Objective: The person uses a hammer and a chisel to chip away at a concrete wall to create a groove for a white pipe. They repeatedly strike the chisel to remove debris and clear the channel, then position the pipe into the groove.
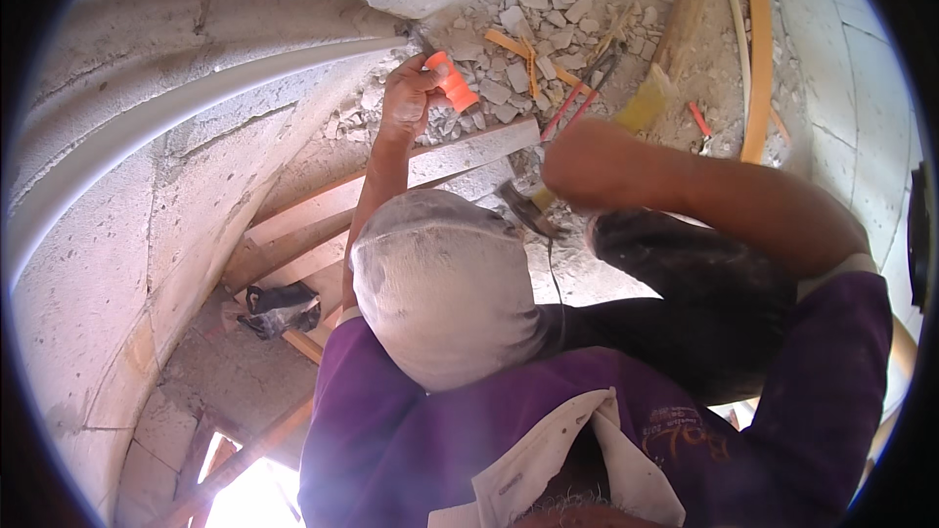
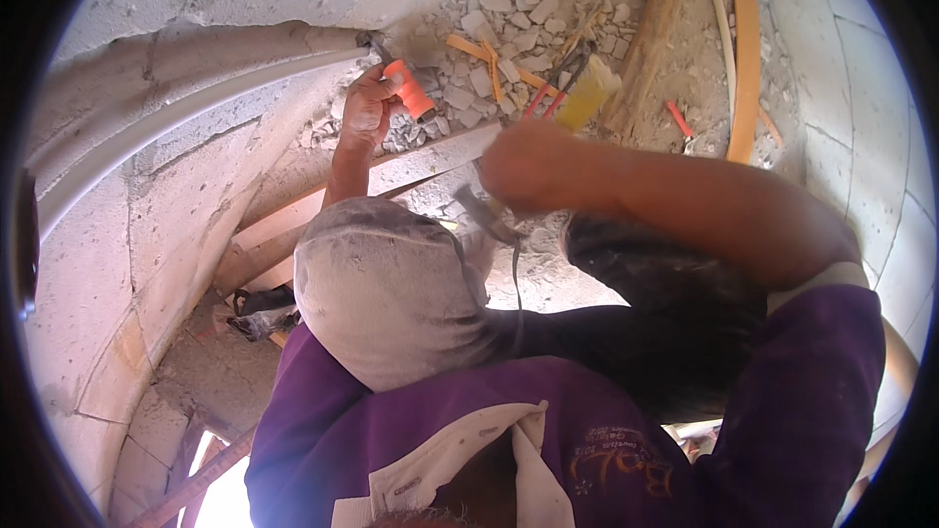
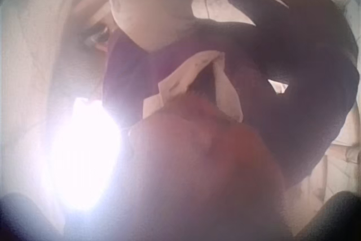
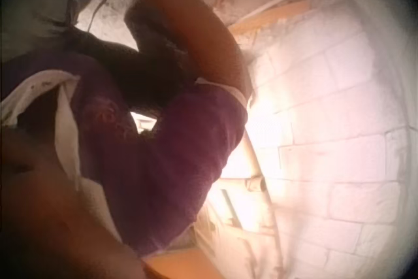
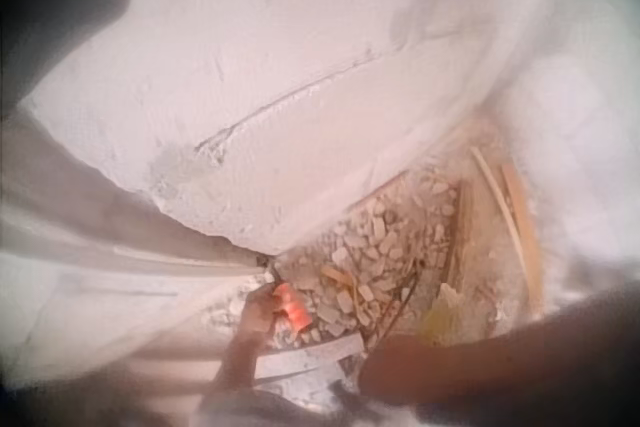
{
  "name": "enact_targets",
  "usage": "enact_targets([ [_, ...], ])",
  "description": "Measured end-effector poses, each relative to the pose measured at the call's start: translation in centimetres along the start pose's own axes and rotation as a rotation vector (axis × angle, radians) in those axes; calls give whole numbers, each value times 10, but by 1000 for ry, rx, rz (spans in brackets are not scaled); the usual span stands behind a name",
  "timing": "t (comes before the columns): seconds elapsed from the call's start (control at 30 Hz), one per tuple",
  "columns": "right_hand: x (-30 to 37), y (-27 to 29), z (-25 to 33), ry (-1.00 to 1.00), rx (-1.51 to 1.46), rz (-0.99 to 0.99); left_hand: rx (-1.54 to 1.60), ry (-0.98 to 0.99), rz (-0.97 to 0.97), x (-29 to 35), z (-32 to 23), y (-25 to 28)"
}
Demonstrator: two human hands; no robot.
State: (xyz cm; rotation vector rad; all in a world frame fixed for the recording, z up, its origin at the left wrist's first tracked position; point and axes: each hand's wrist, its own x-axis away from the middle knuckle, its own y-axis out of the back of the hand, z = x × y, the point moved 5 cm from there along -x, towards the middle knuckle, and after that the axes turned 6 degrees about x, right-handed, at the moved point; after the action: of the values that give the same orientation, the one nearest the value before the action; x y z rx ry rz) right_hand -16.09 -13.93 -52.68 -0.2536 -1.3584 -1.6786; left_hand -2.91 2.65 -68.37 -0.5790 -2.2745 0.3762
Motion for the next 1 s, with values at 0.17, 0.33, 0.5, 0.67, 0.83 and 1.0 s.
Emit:
enact_targets([
  [0.17, -2, 21, 2, -72, -3, -72, 35, -2, -32, -4, 3, -4],
  [0.33, 5, 31, -6, -78, -20, -38, 53, 1, -62, -8, 6, -5],
  [0.5, 14, 9, -11, -36, 22, -41, 83, -11, -30, -7, 5, -9],
  [0.67, 9, 6, -32, -148, 94, -82, 99, 2, -13, -13, 2, -16],
  [0.83, 8, 6, -35, -76, 15, -43, 81, -38, -43, -20, 2, -21],
  [1.0, 11, 26, -59, -273, -43, -380, 143, -164, -169, -30, -3, -28],
])
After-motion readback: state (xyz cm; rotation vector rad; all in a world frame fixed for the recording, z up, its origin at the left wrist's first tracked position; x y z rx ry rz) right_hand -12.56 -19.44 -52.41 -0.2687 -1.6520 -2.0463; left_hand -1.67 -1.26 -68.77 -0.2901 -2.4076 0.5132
